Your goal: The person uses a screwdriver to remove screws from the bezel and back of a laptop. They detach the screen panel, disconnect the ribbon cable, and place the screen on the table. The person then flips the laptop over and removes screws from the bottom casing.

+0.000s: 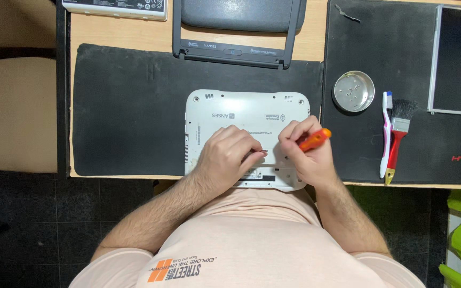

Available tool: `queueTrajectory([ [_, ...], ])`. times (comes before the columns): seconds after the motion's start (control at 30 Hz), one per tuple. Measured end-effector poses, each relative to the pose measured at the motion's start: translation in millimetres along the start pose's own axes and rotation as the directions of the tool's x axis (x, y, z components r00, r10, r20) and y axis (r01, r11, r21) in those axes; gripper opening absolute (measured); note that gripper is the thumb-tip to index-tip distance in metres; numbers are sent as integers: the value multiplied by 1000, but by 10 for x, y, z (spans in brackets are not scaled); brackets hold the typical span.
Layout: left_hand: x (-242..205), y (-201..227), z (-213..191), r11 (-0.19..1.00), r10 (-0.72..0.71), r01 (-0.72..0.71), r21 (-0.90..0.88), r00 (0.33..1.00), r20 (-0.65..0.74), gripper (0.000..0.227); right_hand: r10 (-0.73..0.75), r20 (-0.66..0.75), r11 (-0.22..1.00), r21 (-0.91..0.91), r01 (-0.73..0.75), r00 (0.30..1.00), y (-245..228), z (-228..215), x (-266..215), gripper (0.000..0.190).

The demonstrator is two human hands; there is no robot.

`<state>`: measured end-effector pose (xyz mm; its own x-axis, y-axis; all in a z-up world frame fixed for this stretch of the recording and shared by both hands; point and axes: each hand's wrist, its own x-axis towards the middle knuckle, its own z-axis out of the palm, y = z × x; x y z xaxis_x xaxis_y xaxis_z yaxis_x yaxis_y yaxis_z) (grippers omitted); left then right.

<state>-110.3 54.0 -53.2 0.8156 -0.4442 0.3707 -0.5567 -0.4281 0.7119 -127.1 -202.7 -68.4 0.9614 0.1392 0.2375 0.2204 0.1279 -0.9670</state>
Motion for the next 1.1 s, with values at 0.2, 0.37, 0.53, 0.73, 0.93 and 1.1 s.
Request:
queueTrajectory([
  [0.2,0,23,26,992,40,-40,117,999,1,14,70,-109,995,72,-63,992,-56,-16,-26,65],
  [0.37,-9,-4,68,975,81,-87,207,996,38,16,108,-94,993,67,-101,990,-124,83,-6,41],
  [0.53,-3,12,51,974,87,-94,207,995,40,19,71,-81,997,-8,-72,994,-44,98,-46,39],
  [0.73,4,24,57,975,86,-92,203,996,39,22,-14,-69,987,-160,3,998,-105,130,-11,38],
  [0.93,0,2,73,980,73,-79,184,997,39,28,-38,-22,965,-259,31,999,-134,134,-4,38],
  [1.1,-13,-42,86,986,60,-66,155,997,42,29,-6,4,983,-183,7,1000,-182,152,56,36],
])
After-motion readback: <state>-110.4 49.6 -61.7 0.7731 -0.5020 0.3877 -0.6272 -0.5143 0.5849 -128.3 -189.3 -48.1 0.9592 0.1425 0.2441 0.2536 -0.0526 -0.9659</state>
